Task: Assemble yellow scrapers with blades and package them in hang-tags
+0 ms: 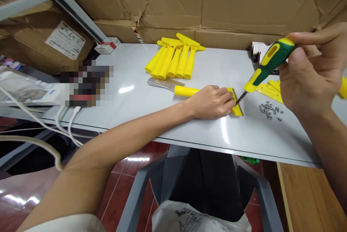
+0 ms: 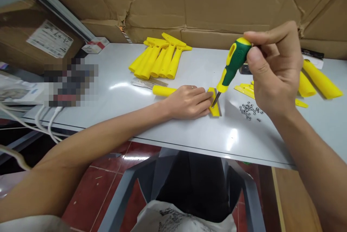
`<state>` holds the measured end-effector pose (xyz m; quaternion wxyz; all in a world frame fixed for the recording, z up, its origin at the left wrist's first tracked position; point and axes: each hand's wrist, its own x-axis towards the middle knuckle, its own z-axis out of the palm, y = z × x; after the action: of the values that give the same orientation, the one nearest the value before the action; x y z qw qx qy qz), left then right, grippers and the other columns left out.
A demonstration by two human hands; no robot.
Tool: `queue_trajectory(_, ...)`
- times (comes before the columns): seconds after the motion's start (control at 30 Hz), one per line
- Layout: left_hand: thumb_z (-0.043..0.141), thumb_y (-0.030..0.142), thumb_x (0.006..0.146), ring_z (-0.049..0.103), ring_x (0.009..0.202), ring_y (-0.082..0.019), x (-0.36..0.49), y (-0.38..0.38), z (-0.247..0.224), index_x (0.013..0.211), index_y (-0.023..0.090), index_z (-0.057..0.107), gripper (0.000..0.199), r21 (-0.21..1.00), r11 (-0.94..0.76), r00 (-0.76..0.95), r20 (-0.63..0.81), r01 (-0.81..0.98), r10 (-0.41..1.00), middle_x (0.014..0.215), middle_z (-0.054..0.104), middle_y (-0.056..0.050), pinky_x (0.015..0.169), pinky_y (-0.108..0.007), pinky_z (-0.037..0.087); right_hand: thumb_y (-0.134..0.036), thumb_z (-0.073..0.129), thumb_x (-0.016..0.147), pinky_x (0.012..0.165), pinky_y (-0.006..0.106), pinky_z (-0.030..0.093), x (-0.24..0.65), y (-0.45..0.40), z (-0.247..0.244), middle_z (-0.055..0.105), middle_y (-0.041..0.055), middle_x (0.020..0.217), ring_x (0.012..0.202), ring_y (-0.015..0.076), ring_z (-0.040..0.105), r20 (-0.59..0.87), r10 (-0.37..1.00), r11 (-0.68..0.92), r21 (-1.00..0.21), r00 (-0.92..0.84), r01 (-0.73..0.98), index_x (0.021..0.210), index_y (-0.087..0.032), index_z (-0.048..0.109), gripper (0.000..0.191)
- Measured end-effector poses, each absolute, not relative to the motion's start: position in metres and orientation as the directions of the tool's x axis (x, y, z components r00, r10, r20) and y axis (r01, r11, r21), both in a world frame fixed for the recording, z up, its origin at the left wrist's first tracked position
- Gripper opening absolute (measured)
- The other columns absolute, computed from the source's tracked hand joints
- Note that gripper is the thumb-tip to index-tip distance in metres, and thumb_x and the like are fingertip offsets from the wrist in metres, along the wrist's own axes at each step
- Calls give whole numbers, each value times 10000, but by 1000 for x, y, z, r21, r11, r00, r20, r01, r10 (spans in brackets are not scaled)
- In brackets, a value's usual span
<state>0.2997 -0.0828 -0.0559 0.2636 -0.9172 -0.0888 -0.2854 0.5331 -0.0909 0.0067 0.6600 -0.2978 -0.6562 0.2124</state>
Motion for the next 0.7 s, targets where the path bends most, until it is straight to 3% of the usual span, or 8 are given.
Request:
queue_trajectory(0.13,525,207,1109,691,768,-170,299,-83,-56,914,170,708,270,-436,-843,830,557,316,23,934,806,-65,569,-335,474,-515,962,829,733,416,656,531,-87,8,704,-8,946,913,250,822,788,616,787,-615,-8,51,1008,-321,728,353)
queue_trajectory(0.23,544,220,1104,682,759,-175,298,-83,-55,942,147,721,250,-435,-847,836,549,304,18,930,801,-72,553,-339,474,-556,948,837,651,345,627,532,-80,4,611,-40,836,790,190,789,830,555,830,-557,55,28,1004,-314,770,344)
queue_trajectory(0.33,531,233,1112,678,758,-174,297,-83,-55,944,153,722,266,-437,-848,842,538,301,21,932,801,-68,551,-335,469,-568,855,939,587,315,592,536,-77,2,678,-12,817,685,137,688,811,582,813,-583,55,-5,1016,-340,851,241)
queue_trajectory(0.4,529,250,1117,682,762,-172,297,-83,-55,937,158,717,277,-442,-845,838,546,302,15,942,804,-68,555,-333,465,-548,838,963,607,320,601,539,-80,4,768,-4,899,732,140,696,786,618,786,-618,-10,-13,1086,-362,879,228)
queue_trajectory(0.53,536,253,1116,690,770,-170,297,-82,-57,906,163,700,282,-444,-841,833,554,309,13,956,810,-73,558,-332,448,-503,896,920,744,372,649,542,-83,9,851,-25,1182,1024,216,817,730,672,733,-680,-126,-25,1152,-392,839,264)
queue_trajectory(0.6,524,257,1122,689,774,-173,297,-82,-57,922,163,709,288,-441,-842,837,547,312,23,958,810,-75,559,-334,446,-473,916,910,729,391,650,542,-81,9,866,-23,1092,995,246,842,730,673,734,-679,-119,-14,1122,-376,797,262)
queue_trajectory(0.7,516,265,1124,686,768,-174,297,-82,-58,934,161,715,294,-442,-840,837,546,314,26,953,809,-74,559,-338,454,-475,955,865,636,319,613,542,-76,4,794,-61,870,839,210,841,798,601,799,-600,-43,25,1099,-351,775,320)
